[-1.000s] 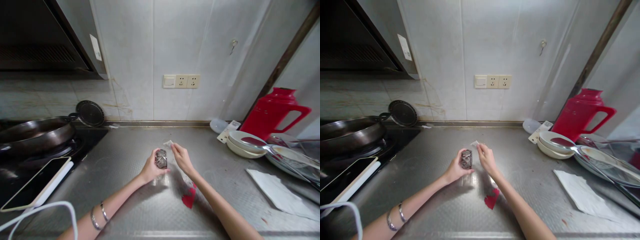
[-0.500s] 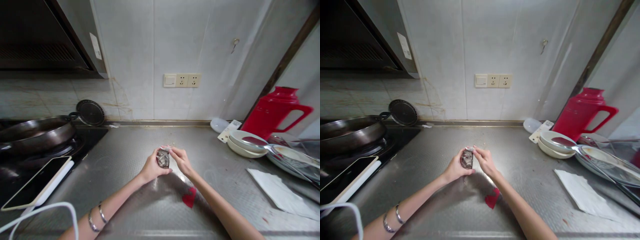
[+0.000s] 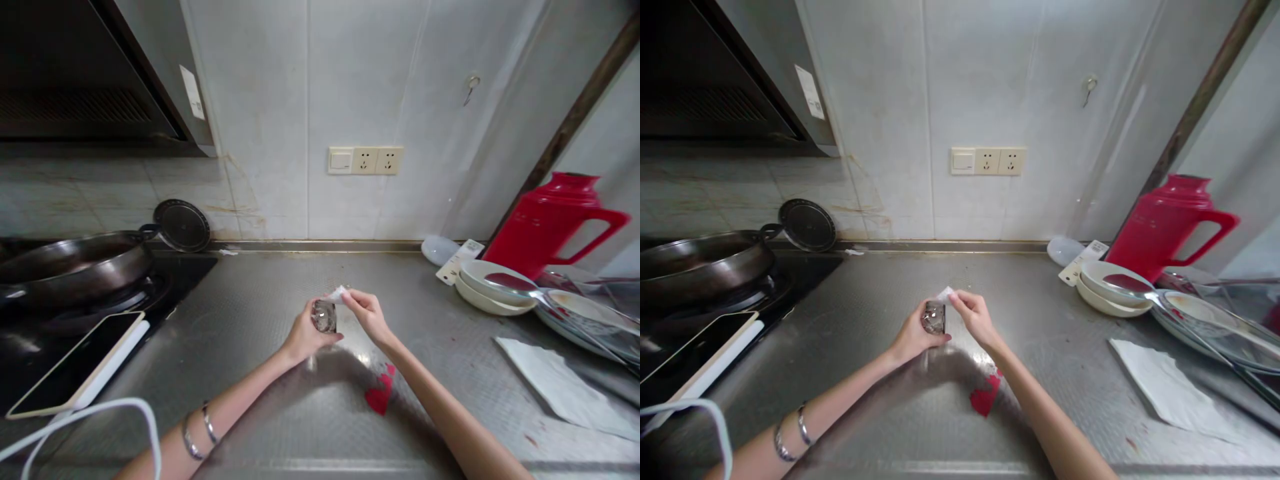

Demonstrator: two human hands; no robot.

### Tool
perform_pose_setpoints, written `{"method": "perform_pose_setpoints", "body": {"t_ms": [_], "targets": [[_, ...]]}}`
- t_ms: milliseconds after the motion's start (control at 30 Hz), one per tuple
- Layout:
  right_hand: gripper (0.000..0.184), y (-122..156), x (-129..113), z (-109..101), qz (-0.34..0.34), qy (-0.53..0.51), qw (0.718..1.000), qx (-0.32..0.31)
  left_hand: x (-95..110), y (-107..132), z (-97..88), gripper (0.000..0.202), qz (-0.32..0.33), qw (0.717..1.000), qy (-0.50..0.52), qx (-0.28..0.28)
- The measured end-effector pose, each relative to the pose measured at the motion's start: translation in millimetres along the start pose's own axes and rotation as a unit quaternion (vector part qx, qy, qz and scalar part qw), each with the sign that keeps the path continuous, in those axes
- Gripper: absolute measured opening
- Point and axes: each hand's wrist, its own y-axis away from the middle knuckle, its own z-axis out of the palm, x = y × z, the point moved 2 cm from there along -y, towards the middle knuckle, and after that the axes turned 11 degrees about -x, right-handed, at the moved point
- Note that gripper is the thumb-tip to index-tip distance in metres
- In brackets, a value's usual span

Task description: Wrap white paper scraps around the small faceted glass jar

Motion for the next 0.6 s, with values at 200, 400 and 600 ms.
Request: {"method": "perform_pose_setpoints", "body": {"t_ms": [200,400,600], "targets": [[0.044,-5.7,14.4,2.3,0.008,0.087,0.996,0.034,0.4,0.6,1.3,0.083,0.018,1.000,0.001,-0.021],[0.041,-0.2,10.5,5.4,-0.008,0.136,0.991,-0.013,2.5,1.6,1.9,0.092,0.019,0.999,-0.005,-0.039],[0.035,3.5,-0.7,11.3,-0.045,0.124,0.990,-0.057,-1.2,0.4,3.2,0.083,0.024,0.999,0.002,-0.033]]}}
